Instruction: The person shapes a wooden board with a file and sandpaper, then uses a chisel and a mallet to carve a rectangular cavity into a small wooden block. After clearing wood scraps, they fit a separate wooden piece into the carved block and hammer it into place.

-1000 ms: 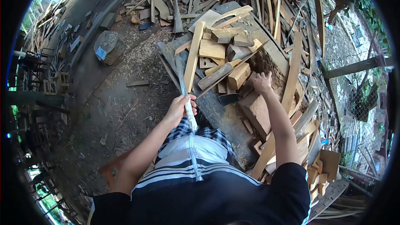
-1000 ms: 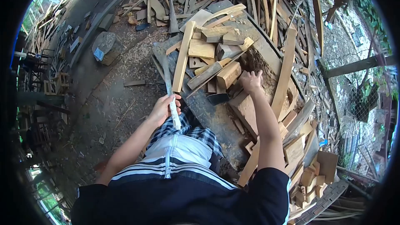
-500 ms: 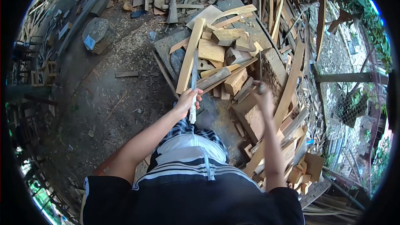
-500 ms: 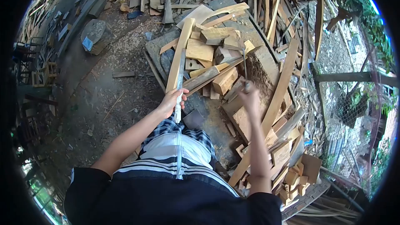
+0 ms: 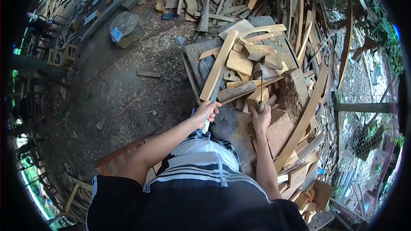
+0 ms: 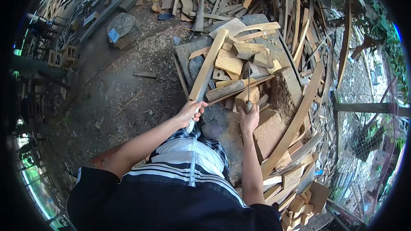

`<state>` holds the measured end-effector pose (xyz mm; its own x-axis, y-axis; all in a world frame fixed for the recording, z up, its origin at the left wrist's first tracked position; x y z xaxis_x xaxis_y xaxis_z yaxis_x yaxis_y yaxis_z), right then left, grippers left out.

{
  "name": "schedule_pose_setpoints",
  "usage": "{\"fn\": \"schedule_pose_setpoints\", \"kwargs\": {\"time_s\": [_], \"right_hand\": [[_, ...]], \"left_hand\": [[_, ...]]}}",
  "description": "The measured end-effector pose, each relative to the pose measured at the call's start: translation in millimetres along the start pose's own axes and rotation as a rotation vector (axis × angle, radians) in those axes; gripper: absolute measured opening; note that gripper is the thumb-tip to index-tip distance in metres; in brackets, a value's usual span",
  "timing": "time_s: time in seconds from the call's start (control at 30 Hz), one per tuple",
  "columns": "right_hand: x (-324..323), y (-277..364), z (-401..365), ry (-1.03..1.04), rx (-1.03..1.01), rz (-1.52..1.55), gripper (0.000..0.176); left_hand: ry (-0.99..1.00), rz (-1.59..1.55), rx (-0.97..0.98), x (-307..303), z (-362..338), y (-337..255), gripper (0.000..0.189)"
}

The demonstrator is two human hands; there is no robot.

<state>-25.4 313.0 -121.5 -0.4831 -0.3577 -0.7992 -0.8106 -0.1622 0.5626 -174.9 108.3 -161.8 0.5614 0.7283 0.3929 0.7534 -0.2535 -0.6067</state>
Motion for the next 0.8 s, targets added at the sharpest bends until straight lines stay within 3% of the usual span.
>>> {"fn": "schedule_pose_setpoints", "kwargs": {"time_s": [0.17,0.2,0.23,0.27,0.33,0.4,0.47,0.5,0.53,0.6,0.63,0.73,0.8], "right_hand": [[-44.8,64.0,-75.2,0.202,-0.255,0.134,0.03],[-45.6,73.5,-89.9,0.234,-0.341,0.16,0.028],[-43.1,81.5,-104.7,0.267,-0.391,0.156,0.028],[-39.3,90.1,-117.2,0.29,-0.433,0.171,0.028],[-34.1,93.9,-139.7,0.324,-0.467,0.125,0.028],[-12.0,75.9,-140.4,0.315,-0.538,0.265,0.029],[23.7,21.5,-125.0,0.315,-0.097,0.595,0.032],[37.0,2.1,-117.1,0.167,-0.175,0.483,0.042],[44.3,-3.1,-121.3,0.176,-0.194,0.492,0.042],[71.8,-22.8,-128.0,0.18,-0.101,-0.143,0.053],[98.7,-38.2,-126.4,0.265,-0.133,-0.298,0.069],[133.4,-56.5,-130.0,0.285,-0.314,-0.385,0.078],[131.3,-58.2,-131.3,0.358,-0.177,-0.314,0.08]], "left_hand": [[0.156,-0.164,-0.155,35.9,-5.1,33.6,0.057],[0.25,-0.249,-0.065,47.0,-8.4,30.6,0.053],[0.254,-0.244,-0.151,46.8,-5.1,47.6,0.052],[0.266,-0.208,-0.081,46.3,-11.1,49.5,0.056],[0.262,-0.272,-0.169,42.0,-28.7,53.2,0.06],[0.24,-0.32,-0.094,26.6,-43.9,45.4,0.062],[0.195,-0.487,0.023,9.2,-54.7,34.4,0.062],[0.157,-0.513,0.068,-9.8,-54.0,36.1,0.061],[0.116,-0.537,0.119,-27.4,-57.5,35.0,0.06],[0.045,-0.584,0.205,-50.0,-85.5,26.2,0.058],[-0.009,-0.586,0.213,-64.8,-97.5,28.9,0.057],[-0.168,-0.597,0.219,-105.1,-137.9,44.3,0.053],[-0.254,-0.63,0.242,-122.8,-163.7,56.1,0.053]]}}
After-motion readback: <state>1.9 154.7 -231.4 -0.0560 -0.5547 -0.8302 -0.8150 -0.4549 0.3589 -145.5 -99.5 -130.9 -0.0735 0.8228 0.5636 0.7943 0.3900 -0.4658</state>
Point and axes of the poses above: each hand's wrist, its own z-axis towards the middle knuckle, its own x-axis out of the palm, y = z × x, the point moved 8 cm from there along z, towards the middle knuckle, and after that the axes turned 9 degrees about x, right-handed, at the moved point
